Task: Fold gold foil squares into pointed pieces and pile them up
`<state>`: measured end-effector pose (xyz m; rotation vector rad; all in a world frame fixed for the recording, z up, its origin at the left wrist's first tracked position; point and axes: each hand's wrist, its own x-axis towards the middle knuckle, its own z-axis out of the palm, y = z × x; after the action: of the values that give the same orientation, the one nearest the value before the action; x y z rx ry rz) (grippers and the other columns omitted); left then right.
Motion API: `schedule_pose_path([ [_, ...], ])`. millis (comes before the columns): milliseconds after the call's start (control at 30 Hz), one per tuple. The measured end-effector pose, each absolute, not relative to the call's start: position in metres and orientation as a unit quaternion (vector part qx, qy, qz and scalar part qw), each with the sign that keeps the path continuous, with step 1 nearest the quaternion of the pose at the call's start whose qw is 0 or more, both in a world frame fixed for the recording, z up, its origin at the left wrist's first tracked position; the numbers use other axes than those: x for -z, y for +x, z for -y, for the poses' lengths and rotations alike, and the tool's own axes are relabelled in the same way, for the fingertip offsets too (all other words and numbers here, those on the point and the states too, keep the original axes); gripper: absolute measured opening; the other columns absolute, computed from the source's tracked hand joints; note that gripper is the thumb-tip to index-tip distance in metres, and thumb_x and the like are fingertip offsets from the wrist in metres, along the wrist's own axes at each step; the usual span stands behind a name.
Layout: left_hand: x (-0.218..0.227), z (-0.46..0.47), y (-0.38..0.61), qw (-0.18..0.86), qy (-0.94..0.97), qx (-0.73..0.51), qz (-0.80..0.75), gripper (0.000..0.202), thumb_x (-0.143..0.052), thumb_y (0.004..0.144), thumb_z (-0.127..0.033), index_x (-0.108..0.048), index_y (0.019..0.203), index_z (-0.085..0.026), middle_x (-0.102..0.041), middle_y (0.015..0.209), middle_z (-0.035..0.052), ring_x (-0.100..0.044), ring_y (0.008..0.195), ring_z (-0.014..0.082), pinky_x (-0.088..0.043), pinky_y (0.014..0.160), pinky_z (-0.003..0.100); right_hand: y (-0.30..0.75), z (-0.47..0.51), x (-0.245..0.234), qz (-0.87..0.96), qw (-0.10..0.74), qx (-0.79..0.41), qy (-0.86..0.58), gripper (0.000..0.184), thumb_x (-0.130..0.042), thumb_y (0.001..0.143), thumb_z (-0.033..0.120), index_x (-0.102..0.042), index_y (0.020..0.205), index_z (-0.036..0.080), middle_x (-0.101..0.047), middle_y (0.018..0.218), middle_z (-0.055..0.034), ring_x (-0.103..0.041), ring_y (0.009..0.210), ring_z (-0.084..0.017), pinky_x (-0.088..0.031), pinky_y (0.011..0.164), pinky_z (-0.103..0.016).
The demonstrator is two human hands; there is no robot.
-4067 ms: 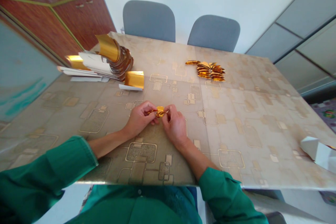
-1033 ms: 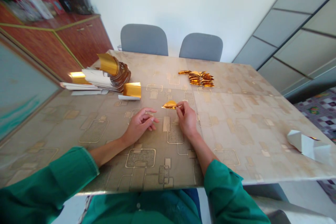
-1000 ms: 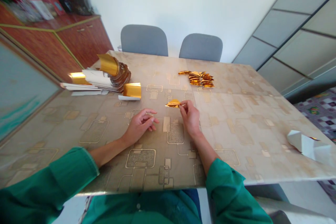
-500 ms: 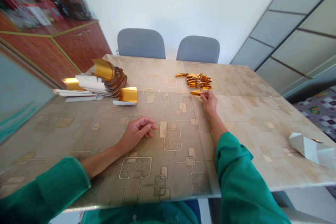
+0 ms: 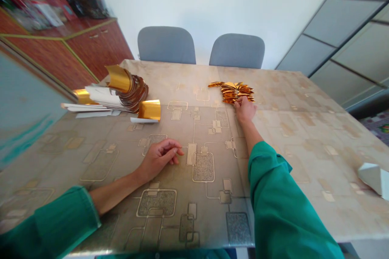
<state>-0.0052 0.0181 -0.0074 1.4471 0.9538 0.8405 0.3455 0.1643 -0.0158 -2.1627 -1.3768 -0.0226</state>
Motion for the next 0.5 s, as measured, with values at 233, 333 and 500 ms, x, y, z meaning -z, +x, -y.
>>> schedule_pose_path([
  [233, 0.007, -0.017, -0.005, 0.568, 0.621, -0.357, -0.405, 0.017, -0.056, 0.089, -0.032, -0.062, 0.094, -0.017, -0.072, 0.080, 0.0040, -0.063, 0.057, 0.0096, -0.050, 0.053, 0.019, 0.344, -0.171, 0.016, 0.552, 0.235, 0.072, -0.797, 0.015, -0.054, 0.085, 0.027, -0.064, 0.092, 0.018, -0.068, 0.091, -0.0110, -0.054, 0.088, -0.026, -0.033, 0.081, -0.038],
  [333, 0.007, -0.017, -0.005, 0.567, 0.623, -0.356, -0.404, 0.017, -0.055, 0.089, -0.032, -0.062, 0.094, -0.017, -0.071, 0.080, 0.0039, -0.063, 0.057, 0.0094, -0.050, 0.053, 0.019, 0.344, -0.174, 0.016, 0.541, 0.232, 0.079, -0.805, 0.014, -0.054, 0.085, 0.026, -0.063, 0.091, 0.018, -0.067, 0.091, -0.0108, -0.054, 0.087, -0.025, -0.032, 0.080, -0.038],
  [500, 0.008, -0.018, -0.005, 0.571, 0.621, -0.360, -0.397, 0.016, -0.055, 0.089, -0.030, -0.062, 0.094, -0.016, -0.071, 0.080, 0.0035, -0.063, 0.056, 0.0090, -0.051, 0.053, 0.019, 0.343, -0.178, 0.015, 0.526, 0.224, 0.080, -0.817, 0.014, -0.054, 0.085, 0.025, -0.062, 0.094, 0.018, -0.068, 0.089, -0.0110, -0.056, 0.085, -0.025, -0.034, 0.079, -0.037],
])
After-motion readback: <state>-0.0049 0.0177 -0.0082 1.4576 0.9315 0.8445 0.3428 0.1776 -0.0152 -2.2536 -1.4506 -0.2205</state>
